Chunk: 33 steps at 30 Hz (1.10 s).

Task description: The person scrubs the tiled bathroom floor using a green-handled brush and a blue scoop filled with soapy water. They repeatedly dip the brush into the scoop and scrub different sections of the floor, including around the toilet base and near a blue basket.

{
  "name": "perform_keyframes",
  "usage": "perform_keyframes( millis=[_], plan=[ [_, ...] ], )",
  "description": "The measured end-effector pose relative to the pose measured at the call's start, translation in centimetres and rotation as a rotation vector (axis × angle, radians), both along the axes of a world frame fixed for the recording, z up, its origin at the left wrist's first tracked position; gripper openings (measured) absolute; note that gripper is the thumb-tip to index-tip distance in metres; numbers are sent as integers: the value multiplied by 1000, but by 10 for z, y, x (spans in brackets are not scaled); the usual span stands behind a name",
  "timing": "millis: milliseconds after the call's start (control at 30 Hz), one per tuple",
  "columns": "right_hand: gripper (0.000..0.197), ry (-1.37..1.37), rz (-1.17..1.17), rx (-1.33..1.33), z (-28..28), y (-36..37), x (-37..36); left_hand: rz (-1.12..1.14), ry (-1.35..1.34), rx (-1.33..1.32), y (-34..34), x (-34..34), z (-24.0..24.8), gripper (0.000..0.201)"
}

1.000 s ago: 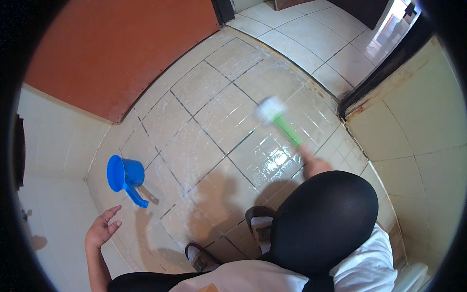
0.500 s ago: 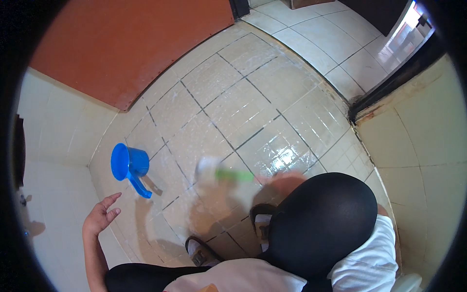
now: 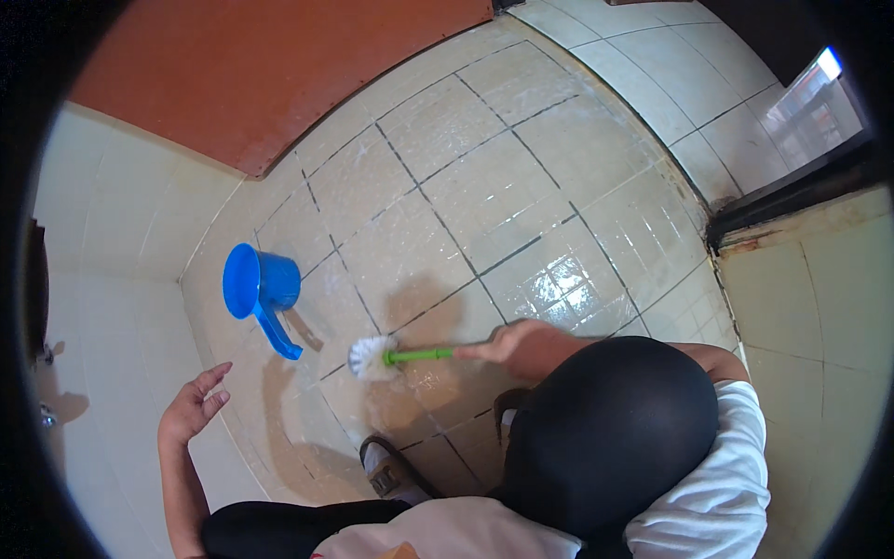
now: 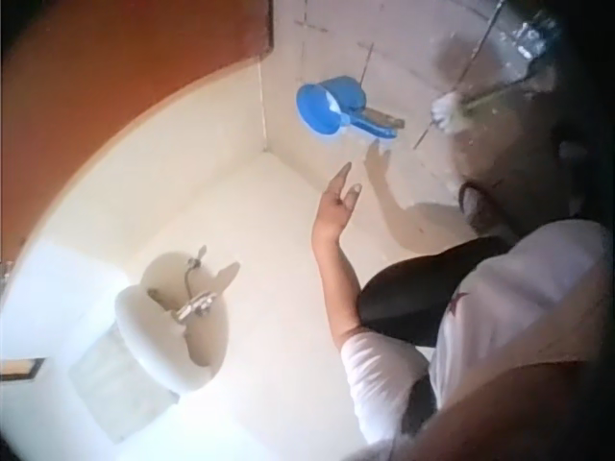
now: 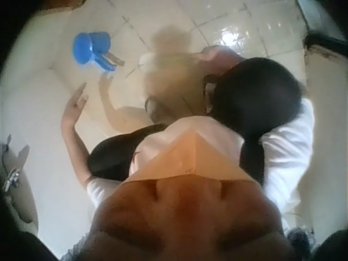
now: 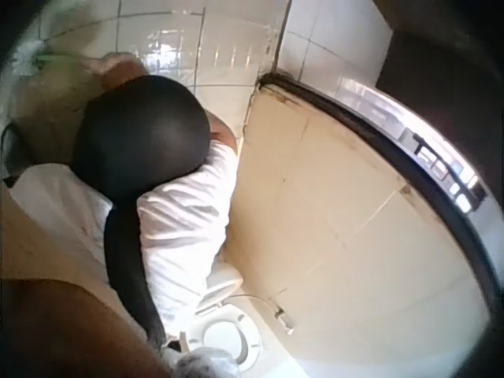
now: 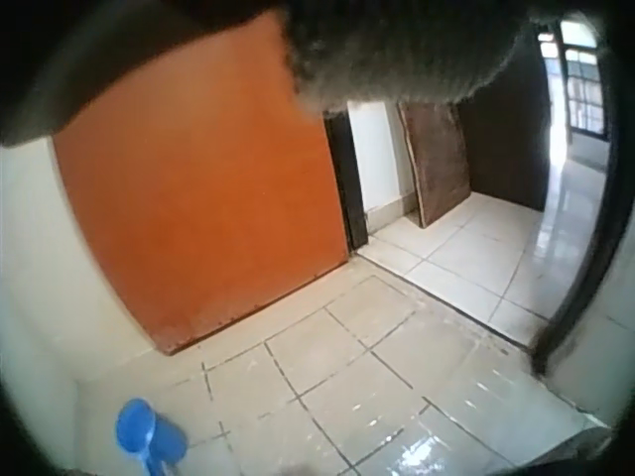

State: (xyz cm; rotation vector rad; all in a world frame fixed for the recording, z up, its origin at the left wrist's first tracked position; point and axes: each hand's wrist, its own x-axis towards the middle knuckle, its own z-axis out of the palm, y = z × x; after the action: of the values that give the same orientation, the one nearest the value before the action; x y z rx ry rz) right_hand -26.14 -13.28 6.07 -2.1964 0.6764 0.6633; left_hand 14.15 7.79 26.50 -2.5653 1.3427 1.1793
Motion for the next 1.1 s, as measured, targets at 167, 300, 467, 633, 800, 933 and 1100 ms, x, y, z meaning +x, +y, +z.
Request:
perform_keyframes(
  millis=[167,300,467,633,800,933,1100],
  plan=[
    [64,-185,-384,-559,-38,-127,-32,224,68,-73,46,32,12,51],
    [48,-140,-675,-686,-30,-217,-42,502,7,-176,92,48,41,54],
    [54,-159,-58,-299,-2,-100,58,816,-47,-292,170,52,51,67],
    [42,-313,62,77,-27,-72,65,876,115,-292,177,8,-1,78],
    [52,-165,-409,-591,-3,-214,48,942,404,-29,161,-30,-42,81],
    [51,-203,-578,-690,-27,-264,23,934,481,-76,111,-52,-41,75],
    [44,-479,-72,-355,-48,-115,74,736,602,-62,38,-74,-28,53]
  ],
)
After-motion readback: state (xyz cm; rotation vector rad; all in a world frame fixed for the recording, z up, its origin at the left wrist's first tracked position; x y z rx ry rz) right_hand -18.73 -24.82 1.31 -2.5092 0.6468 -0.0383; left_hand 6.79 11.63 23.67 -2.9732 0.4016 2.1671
